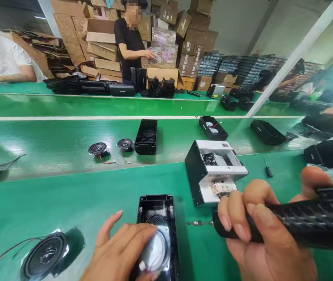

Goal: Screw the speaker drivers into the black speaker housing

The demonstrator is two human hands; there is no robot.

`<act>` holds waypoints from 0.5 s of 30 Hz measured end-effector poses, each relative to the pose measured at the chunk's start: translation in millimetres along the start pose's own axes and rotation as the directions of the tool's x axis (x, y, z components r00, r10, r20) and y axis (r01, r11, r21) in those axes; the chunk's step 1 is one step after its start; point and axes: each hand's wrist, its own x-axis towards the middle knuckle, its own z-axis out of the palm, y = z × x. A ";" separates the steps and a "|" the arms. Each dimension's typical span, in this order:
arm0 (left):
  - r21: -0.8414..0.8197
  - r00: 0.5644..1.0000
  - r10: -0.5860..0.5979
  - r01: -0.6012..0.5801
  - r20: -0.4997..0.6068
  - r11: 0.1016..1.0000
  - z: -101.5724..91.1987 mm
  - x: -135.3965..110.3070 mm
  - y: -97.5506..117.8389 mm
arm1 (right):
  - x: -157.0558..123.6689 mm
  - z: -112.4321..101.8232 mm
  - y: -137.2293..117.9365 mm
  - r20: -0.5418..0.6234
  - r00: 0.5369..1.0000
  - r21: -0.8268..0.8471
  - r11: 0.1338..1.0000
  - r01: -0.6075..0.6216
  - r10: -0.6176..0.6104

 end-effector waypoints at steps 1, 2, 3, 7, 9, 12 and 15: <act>0.004 1.000 -0.006 0.006 0.018 1.000 3.0 5.4 0.9 | -1.8 4.1 3.6 0.016 1.000 0.011 1.000 0.009 -0.009; 0.011 0.999 -0.014 0.014 0.032 1.000 6.3 10.4 1.6 | -3.4 8.0 7.4 0.034 0.999 0.018 1.000 0.017 -0.018; 0.021 0.999 -0.023 0.022 0.042 1.000 10.0 14.5 1.9 | -4.5 11.7 11.8 0.052 0.998 0.022 0.999 0.026 -0.027; 0.087 0.996 -0.079 0.076 0.042 0.993 29.9 20.5 -1.7 | -3.5 21.0 35.4 0.137 0.989 -0.005 0.998 0.055 -0.054; 0.081 0.992 -0.123 0.121 0.011 0.989 39.6 19.2 -4.0 | -1.8 20.5 49.5 0.169 0.985 -0.040 0.998 0.039 -0.032; 0.091 0.984 -0.176 0.176 -0.002 0.980 48.7 17.5 -4.7 | -1.8 14.0 68.0 0.217 0.975 -0.094 0.995 -0.019 0.039; 0.127 0.977 -0.211 0.207 0.019 0.970 51.1 17.7 -3.5 | -4.1 6.3 79.6 0.234 0.968 -0.142 0.988 -0.060 0.092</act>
